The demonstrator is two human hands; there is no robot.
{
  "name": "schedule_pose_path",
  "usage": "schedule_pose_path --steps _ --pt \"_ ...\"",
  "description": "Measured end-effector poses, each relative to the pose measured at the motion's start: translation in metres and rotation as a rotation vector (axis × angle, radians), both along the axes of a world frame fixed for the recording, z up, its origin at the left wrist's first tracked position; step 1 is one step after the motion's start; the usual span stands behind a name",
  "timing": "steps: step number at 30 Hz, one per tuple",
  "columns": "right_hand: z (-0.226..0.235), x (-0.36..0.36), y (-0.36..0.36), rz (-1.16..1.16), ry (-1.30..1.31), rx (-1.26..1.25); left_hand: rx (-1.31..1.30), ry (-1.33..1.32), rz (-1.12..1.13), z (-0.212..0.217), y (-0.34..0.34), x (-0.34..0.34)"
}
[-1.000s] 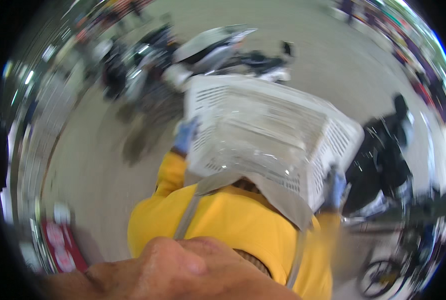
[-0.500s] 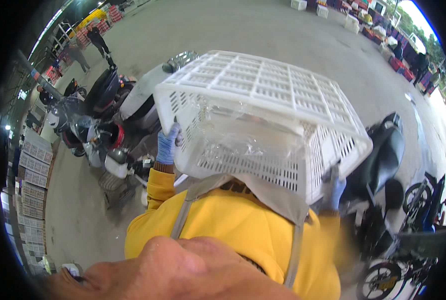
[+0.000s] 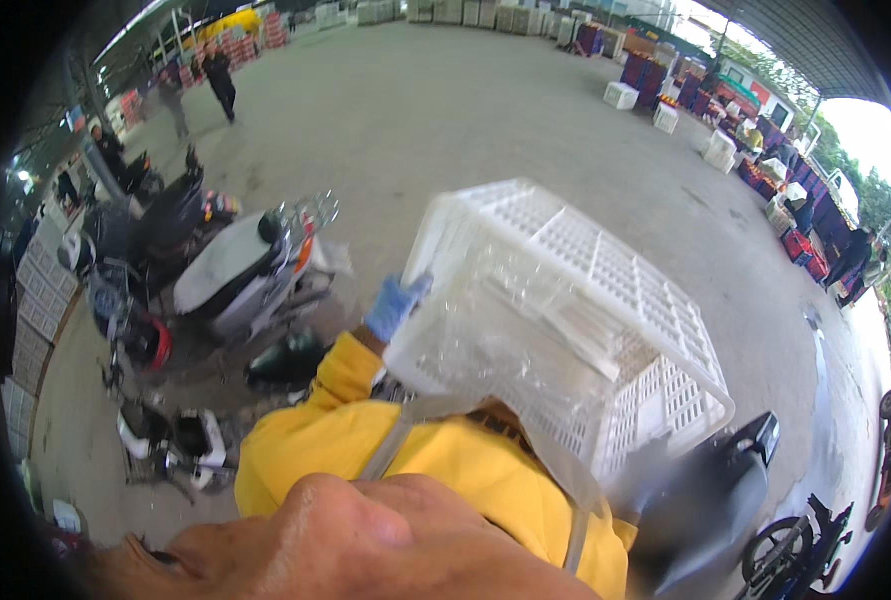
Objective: The person carries a white plastic crate containing a wrapped item from an indoor room, through a doorway, and into an outdoor market area. They continue walking through the market and into a warehouse space filled with stacked crates and pallets.
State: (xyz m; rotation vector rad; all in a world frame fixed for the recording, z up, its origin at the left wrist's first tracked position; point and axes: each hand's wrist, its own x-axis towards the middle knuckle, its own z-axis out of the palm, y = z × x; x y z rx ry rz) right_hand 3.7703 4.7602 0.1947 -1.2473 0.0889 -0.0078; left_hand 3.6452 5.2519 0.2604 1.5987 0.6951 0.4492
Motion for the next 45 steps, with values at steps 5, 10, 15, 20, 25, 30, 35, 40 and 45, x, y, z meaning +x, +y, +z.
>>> schedule_pose_path --steps 5,10,15,20,25,30,35,40,45 --pt "0.019 0.165 0.027 0.068 0.047 -0.044 -0.153 -0.079 0.116 -0.046 0.025 0.125" --pt "0.018 0.331 0.101 0.212 -0.066 -0.115 -0.29 -0.088 0.238 -0.084 0.074 0.251" --pt "0.019 0.5 0.212 0.197 -0.068 -0.138 -0.29 -0.154 0.225 -0.079 0.173 0.409" --pt "0.018 0.628 0.314 0.166 0.019 -0.095 -0.151 -0.055 0.18 -0.051 0.299 0.572" --pt "-0.02 0.786 0.469 0.321 0.021 0.156 -0.036 -0.071 0.249 -0.032 0.435 0.707" --pt "-0.042 0.93 0.621 0.426 -0.014 0.036 -0.16 -0.069 0.398 -0.042 0.564 0.772" --pt "-0.01 1.022 0.776 0.496 0.181 -0.2 -0.27 -0.067 0.547 -0.078 0.651 0.772" --pt "-0.012 1.081 0.903 0.762 -0.004 -0.199 -0.259 -0.122 0.762 -0.095 0.685 0.755" --pt "-0.009 1.063 0.92 0.715 0.072 -0.153 -0.246 -0.09 0.717 -0.067 0.711 0.755"
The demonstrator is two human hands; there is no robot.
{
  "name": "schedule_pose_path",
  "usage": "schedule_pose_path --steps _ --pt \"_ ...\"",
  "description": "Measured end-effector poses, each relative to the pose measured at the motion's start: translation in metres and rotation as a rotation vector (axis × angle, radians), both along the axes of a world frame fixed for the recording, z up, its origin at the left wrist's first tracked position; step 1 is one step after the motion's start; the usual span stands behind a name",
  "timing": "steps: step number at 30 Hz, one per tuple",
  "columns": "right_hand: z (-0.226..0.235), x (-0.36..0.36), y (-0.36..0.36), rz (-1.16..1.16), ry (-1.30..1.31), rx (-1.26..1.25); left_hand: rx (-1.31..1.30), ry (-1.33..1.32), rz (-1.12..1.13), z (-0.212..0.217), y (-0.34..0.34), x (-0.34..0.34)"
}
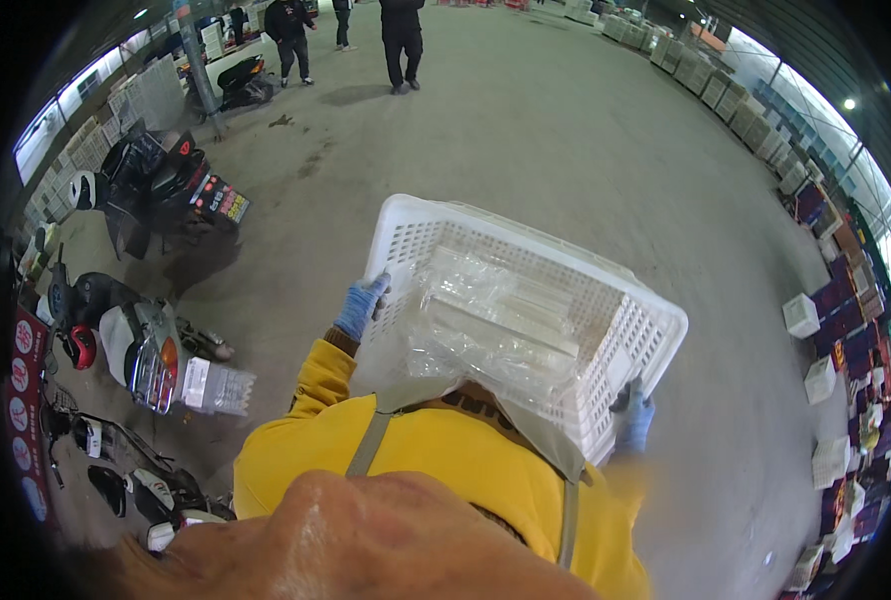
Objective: The person carries a white plastic crate containing a wrapped item from an indoor room, through a doorway, and into an outdoor market area. They continue walking through the market and into a warehouse space filled with stacked crates and pallets.
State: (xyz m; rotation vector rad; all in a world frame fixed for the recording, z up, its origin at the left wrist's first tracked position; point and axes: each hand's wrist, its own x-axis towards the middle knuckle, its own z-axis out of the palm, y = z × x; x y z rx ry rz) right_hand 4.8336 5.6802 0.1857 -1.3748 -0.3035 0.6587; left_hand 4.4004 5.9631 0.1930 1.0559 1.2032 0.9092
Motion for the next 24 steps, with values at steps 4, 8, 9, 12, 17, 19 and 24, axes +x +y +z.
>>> schedule_pose_path --steps 4,8,9,12,17,19,24 --pt "-0.006 -0.014 -0.013 -0.124 0.034 -0.055 0.071 0.079 -0.133 0.0 0.026 0.024" --pt "-0.059 0.027 0.011 -0.129 0.032 -0.026 0.043 0.097 -0.205 -0.036 0.096 0.093" --pt "-0.072 0.044 0.018 -0.175 0.058 -0.105 -0.023 0.107 -0.219 -0.047 0.119 0.115" --pt "-0.088 0.118 0.088 -0.092 -0.002 -0.033 -0.058 0.14 -0.194 -0.068 0.184 0.18" --pt "-0.055 0.241 0.243 -0.037 0.018 -0.219 0.156 0.152 -0.04 -0.075 0.259 0.275" --pt "-0.048 0.302 0.276 0.019 -0.066 -0.271 0.236 0.138 -0.108 -0.083 0.279 0.317" --pt "-0.064 0.452 0.309 0.023 -0.245 -0.271 -0.046 -0.072 -0.11 -0.116 0.329 0.442"
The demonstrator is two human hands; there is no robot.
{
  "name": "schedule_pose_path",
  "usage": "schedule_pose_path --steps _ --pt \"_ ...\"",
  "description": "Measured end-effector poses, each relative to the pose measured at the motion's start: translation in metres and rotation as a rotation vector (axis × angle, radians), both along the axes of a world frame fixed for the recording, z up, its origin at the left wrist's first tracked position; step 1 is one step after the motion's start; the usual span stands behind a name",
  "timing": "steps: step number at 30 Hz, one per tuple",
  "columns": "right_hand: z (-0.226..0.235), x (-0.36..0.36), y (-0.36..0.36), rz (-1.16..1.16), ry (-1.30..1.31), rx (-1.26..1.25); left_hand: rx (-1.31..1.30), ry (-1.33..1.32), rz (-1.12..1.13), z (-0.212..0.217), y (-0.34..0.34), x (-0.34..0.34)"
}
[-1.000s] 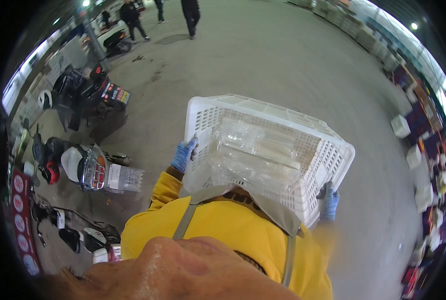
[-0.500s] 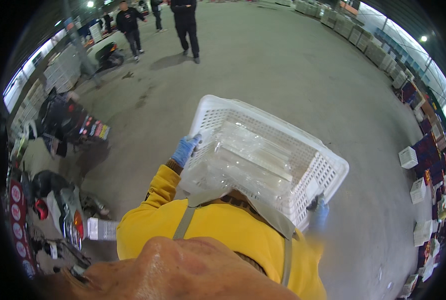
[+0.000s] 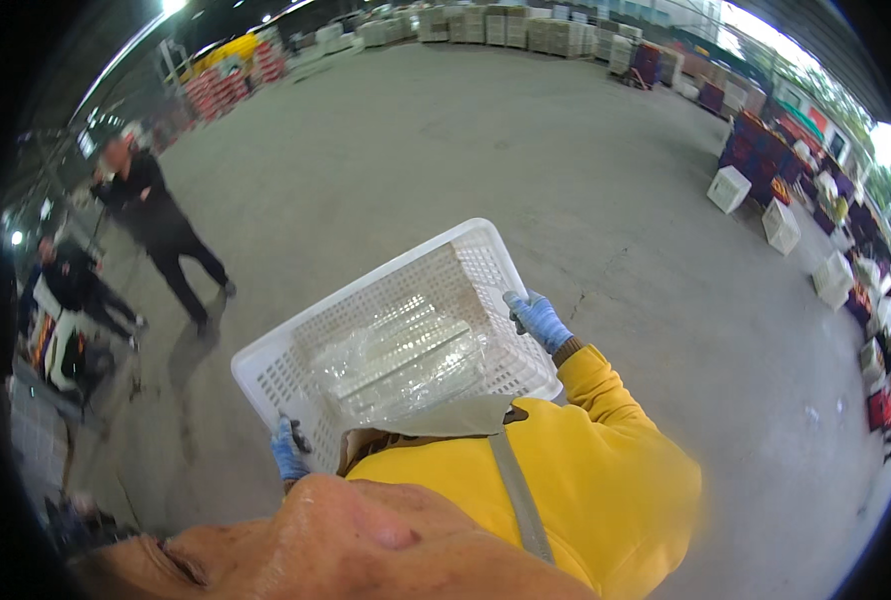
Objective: The person carries a white plastic crate containing a wrapped item from an indoor room, through a doorway, and into an outdoor market area. They continue walking through the market and into a warehouse space filled with stacked crates and pallets.
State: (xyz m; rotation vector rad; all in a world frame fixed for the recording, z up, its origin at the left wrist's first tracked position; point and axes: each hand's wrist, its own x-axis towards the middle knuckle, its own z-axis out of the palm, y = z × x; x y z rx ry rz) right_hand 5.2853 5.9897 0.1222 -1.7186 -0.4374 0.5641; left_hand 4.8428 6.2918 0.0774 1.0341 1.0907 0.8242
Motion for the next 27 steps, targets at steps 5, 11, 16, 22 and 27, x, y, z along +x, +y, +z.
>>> schedule_pose_path --steps 5,11,16,22,27 --pt "0.008 0.055 0.036 -0.148 0.067 -0.053 0.01 0.203 0.013 0.011 0.102 0.112" --pt "-0.004 0.071 0.107 -0.4 0.284 0.129 0.152 0.135 -0.312 0.041 0.24 0.21" --pt "-0.023 0.089 0.147 -0.316 0.208 0.317 0.237 0.067 -0.29 0.05 0.291 0.241" --pt "0.03 0.123 0.152 -0.224 0.119 0.093 0.194 0.117 -0.171 0.07 0.241 0.213" --pt "0.033 0.153 0.144 -0.055 0.037 -0.036 0.047 0.195 0.075 0.069 0.171 0.198"
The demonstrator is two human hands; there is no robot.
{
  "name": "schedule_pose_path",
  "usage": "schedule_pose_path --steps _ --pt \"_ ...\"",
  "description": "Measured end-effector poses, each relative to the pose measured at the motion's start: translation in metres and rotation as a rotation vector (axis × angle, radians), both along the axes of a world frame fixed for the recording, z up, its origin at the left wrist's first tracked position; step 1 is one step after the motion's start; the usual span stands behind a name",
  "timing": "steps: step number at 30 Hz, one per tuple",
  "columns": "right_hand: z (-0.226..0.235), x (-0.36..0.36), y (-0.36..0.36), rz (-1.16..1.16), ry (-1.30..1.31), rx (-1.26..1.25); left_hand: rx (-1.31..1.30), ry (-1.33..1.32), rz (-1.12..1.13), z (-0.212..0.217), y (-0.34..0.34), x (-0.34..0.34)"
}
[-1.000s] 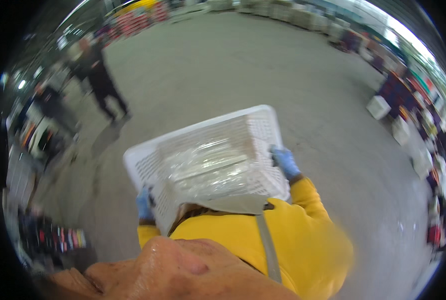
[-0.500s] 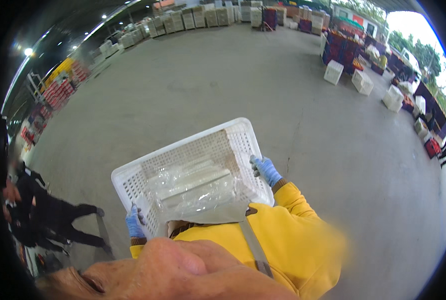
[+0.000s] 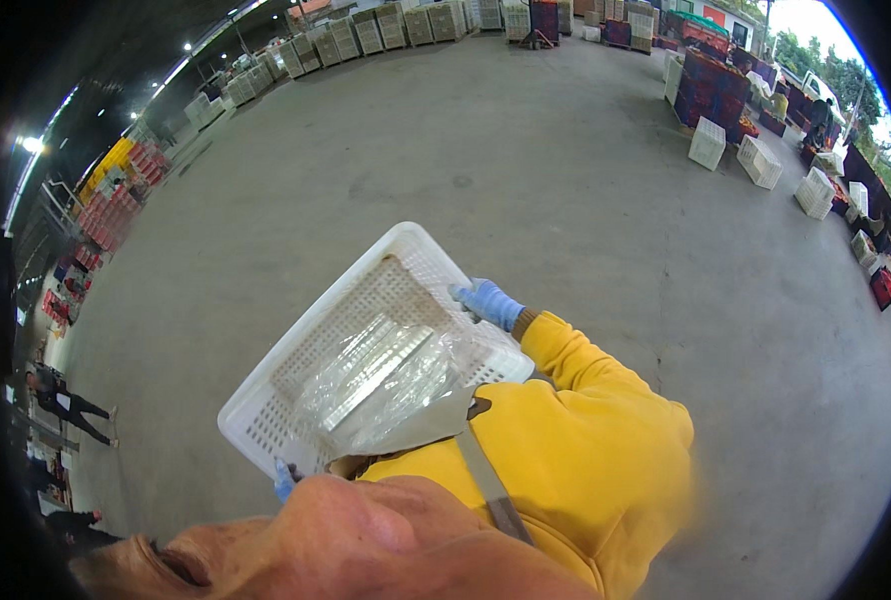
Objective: The person carries a white plastic crate containing a wrapped item from an indoor room, through a doorway, and into an outdoor market area. They continue walking through the market and into a warehouse space filled with stacked crates and pallets.
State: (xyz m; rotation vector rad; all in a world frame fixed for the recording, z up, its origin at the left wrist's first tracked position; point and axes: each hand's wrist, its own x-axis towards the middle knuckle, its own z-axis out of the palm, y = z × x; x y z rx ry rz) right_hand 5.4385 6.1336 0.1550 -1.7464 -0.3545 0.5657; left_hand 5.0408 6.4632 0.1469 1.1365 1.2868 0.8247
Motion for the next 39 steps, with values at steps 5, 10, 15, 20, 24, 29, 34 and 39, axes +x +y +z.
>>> schedule_pose_path --steps 5,10,15,20,24,29,34,39 --pt "-0.02 0.06 0.022 0.045 0.004 0.019 -0.003 -0.142 -0.013 -0.003 -0.015 0.046" --pt "-0.027 0.13 0.052 -0.075 0.096 -0.001 0.033 -0.037 -0.14 -0.01 0.051 0.143" --pt "-0.039 0.159 0.071 -0.168 0.197 0.08 0.077 -0.044 -0.19 -0.028 0.133 0.204" --pt "-0.021 0.206 0.133 -0.102 0.15 0.033 -0.062 -0.011 -0.19 -0.025 0.177 0.239" --pt "-0.008 0.255 0.168 0.01 0.037 0.001 0.03 0.046 -0.008 -0.02 0.161 0.254" --pt "-0.043 0.287 0.165 0.127 0.069 0.039 -0.103 -0.106 0.064 -0.045 0.107 0.239" --pt "-0.061 0.296 0.148 0.161 0.074 0.174 0.027 -0.089 0.012 -0.058 0.097 0.243" --pt "-0.067 0.311 0.141 -0.034 0.26 0.098 0.083 -0.016 -0.098 -0.068 0.144 0.299"
